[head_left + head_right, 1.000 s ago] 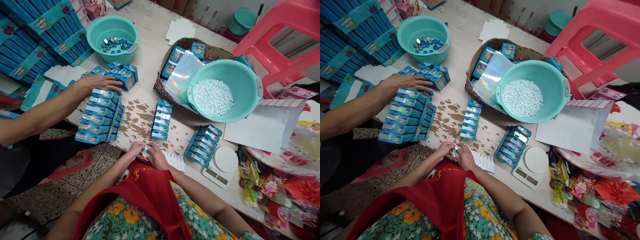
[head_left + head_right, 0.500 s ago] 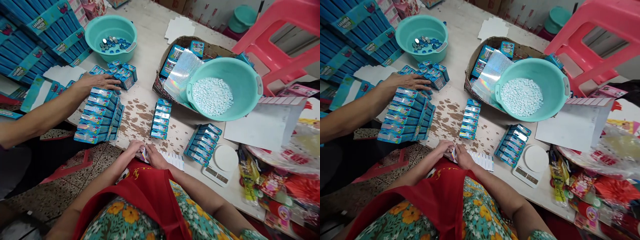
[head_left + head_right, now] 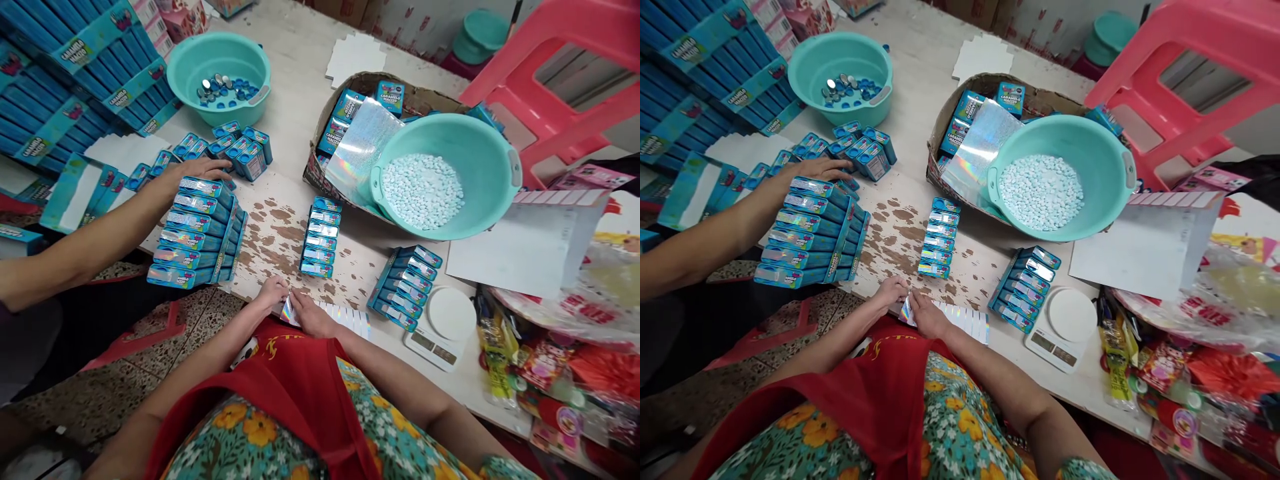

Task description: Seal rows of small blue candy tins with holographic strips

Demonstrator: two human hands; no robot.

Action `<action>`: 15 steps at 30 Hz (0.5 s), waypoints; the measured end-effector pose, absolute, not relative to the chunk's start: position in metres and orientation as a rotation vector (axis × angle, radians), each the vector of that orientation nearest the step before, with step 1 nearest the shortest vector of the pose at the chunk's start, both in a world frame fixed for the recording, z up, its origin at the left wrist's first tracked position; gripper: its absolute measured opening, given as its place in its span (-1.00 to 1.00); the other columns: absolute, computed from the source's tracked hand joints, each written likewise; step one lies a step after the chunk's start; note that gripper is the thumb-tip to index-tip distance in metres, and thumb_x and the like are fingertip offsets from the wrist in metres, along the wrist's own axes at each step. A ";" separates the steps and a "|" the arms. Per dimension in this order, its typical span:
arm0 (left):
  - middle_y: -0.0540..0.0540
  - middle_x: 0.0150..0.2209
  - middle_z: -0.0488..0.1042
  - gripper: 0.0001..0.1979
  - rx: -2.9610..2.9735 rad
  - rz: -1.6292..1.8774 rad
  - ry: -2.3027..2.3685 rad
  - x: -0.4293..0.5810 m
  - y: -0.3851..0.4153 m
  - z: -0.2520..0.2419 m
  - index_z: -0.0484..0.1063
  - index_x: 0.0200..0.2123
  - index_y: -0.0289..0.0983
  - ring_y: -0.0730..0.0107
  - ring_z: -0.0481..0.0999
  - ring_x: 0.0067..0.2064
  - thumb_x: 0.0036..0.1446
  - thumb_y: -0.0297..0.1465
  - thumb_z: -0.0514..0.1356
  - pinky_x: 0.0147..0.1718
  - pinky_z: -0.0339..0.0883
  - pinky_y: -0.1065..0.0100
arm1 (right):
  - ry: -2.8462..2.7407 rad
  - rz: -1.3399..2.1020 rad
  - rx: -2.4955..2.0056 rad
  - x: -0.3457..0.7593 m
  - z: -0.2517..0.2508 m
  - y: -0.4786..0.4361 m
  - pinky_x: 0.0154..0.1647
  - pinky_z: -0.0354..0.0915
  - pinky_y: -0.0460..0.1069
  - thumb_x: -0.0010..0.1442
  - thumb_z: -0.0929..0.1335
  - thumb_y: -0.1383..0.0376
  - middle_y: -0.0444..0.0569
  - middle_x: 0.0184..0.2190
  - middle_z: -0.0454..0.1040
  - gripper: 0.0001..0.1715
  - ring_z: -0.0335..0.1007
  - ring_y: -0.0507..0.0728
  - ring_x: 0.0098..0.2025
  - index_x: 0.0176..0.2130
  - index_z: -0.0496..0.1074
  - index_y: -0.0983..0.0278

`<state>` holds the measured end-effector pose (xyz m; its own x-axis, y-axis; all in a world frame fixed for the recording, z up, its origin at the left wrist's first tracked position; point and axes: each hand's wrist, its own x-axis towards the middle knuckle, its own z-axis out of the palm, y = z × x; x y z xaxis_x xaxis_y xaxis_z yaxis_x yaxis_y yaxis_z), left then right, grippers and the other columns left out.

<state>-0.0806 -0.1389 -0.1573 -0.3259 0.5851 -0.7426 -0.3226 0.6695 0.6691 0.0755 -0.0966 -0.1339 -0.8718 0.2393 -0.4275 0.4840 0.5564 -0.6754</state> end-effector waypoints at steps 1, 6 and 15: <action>0.14 -0.73 0.23 -0.83 0.213 0.930 1.670 -0.080 -0.139 -0.159 0.24 -0.58 -0.28 0.58 0.23 -0.67 -0.30 -0.53 0.22 -0.65 0.08 0.52 | 2.527 -1.236 0.609 0.077 -0.132 -0.096 0.23 0.06 0.19 0.05 0.28 0.53 0.28 0.29 -0.08 -0.24 -0.09 0.31 0.29 0.23 0.06 0.42; 0.15 -0.73 0.22 -0.85 0.212 0.944 1.670 -0.078 -0.137 -0.162 0.24 -0.58 -0.28 0.59 0.22 -0.66 -0.30 -0.52 0.19 -0.65 0.07 0.53 | 2.713 -1.385 0.895 0.082 -0.119 -0.095 0.11 0.19 0.16 0.13 0.33 0.38 0.12 0.10 0.25 -0.71 0.16 0.23 0.13 -0.10 0.38 0.28; 0.07 -0.65 0.34 -0.83 0.233 0.878 1.612 -0.082 -0.139 -0.144 0.38 -0.50 -0.33 0.57 0.28 -0.60 -0.25 -0.40 0.25 -0.58 0.13 0.50 | 2.621 -1.480 1.205 0.073 -0.119 -0.096 -0.12 0.31 0.06 0.15 0.32 0.36 0.03 -0.22 0.36 -0.70 0.32 0.15 -0.18 -0.07 0.36 0.26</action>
<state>-0.0820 -0.1392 -0.1442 -0.2556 0.5961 -0.7612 -0.3157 0.6927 0.6485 0.0726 -0.0957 -0.1186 -0.7196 0.6451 -0.2572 0.5533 0.3088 -0.7736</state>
